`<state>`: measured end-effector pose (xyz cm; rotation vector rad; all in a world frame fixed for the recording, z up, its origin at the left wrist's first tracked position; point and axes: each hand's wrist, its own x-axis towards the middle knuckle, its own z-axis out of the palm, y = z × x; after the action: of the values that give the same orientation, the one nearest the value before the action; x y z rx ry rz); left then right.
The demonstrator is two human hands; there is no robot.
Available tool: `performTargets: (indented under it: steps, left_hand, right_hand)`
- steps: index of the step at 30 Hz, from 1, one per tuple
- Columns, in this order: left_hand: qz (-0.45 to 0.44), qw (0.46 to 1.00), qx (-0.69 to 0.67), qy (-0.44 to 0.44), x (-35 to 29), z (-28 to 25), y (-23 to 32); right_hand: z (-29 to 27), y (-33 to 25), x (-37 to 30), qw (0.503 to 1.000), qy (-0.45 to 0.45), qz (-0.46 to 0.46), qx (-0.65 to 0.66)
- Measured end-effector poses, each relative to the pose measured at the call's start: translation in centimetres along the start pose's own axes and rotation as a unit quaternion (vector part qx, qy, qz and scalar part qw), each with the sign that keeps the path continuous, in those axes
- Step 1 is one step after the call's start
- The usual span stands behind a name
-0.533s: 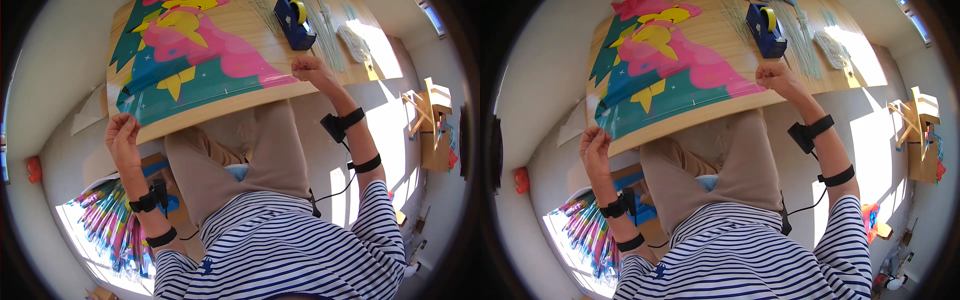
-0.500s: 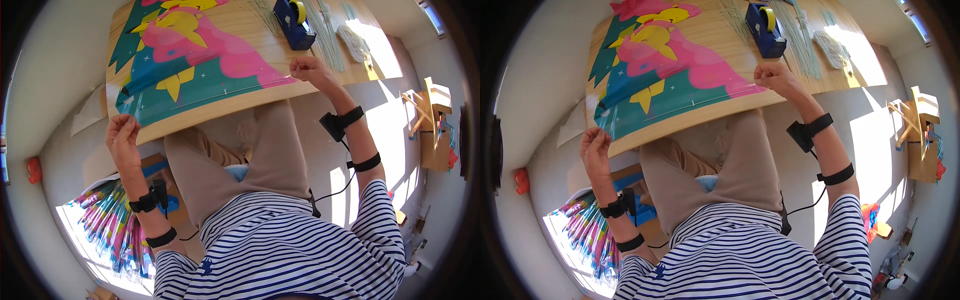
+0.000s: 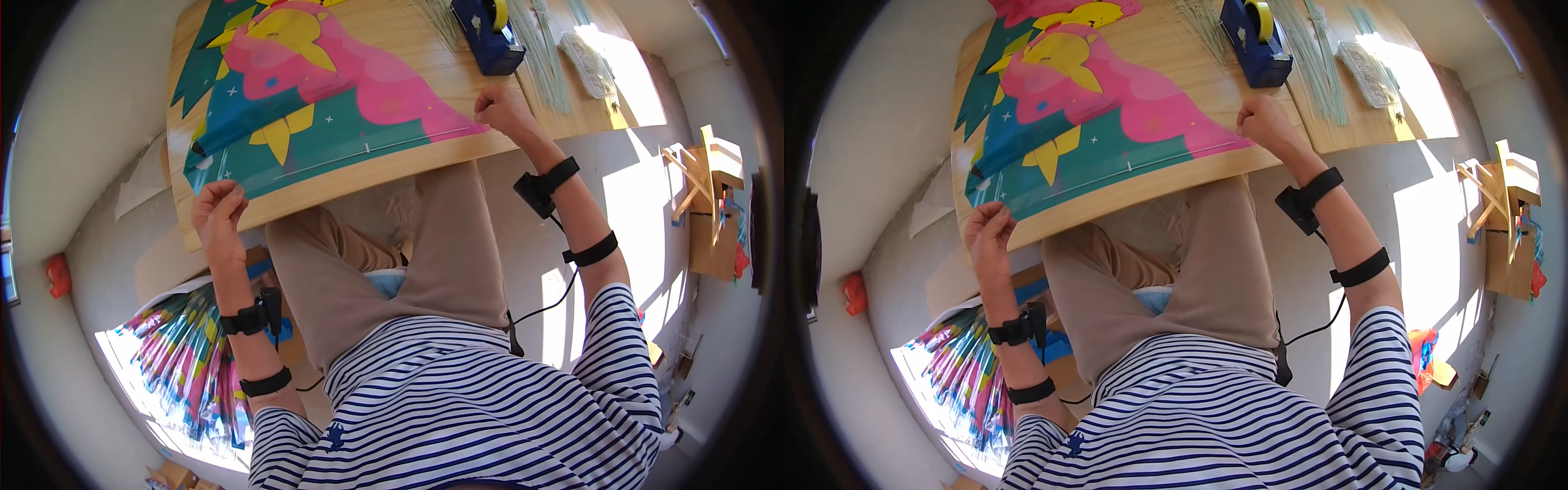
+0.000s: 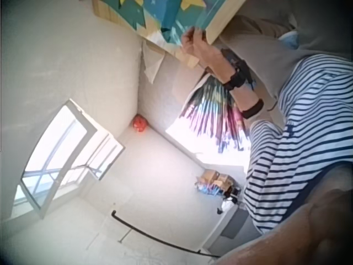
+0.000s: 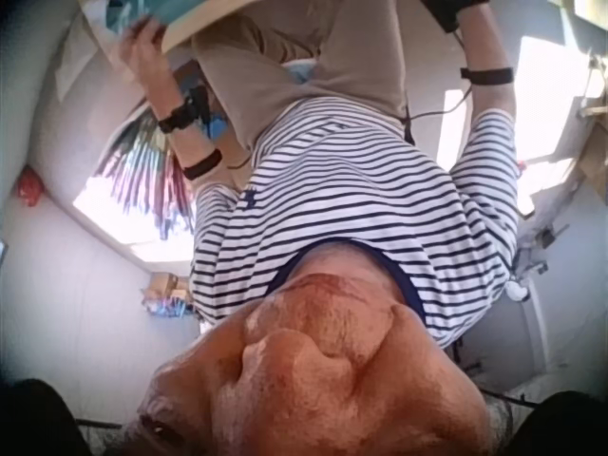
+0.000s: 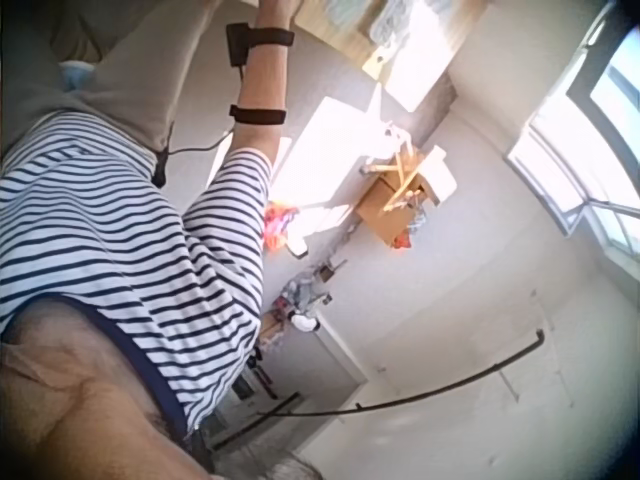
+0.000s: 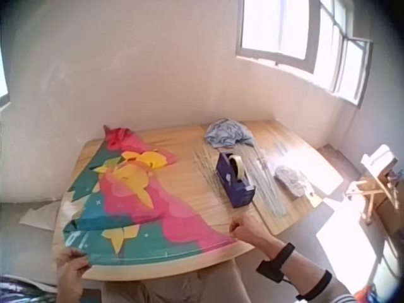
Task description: Assemble a kite by inserting supports and securing with tape.
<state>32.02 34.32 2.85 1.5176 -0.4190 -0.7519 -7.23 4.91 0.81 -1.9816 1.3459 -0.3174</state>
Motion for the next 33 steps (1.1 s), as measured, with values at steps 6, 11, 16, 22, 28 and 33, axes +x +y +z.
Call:
performTargets:
  steps: [6,11,16,22,28,33]
  left_hand:
    - [-0.019,0.999,0.024,0.013,0.7,0.1,-1.5]
    - [-0.032,0.999,0.028,0.015,1.2,0.4,-2.2]
    - [-0.031,0.999,0.038,0.012,1.5,0.4,-2.8]
    - [-0.028,0.998,0.048,0.019,1.6,0.6,-3.0]
    - [-0.031,0.997,0.069,0.003,2.0,0.5,-3.7]
    - [-0.017,0.998,0.055,0.005,2.1,1.1,-3.9]
  right_hand:
    - [0.5,0.0,-0.1,0.999,0.025,-0.021,-0.014]
    - [0.7,0.7,0.3,0.999,0.022,-0.043,-0.004]
    - [1.2,0.9,0.4,0.996,0.041,-0.067,-0.030]
    - [1.9,1.1,0.7,0.996,0.030,-0.038,-0.071]
    - [2.0,1.2,0.6,0.993,0.031,-0.026,-0.114]
    - [2.3,1.5,0.7,0.991,0.038,-0.030,-0.126]
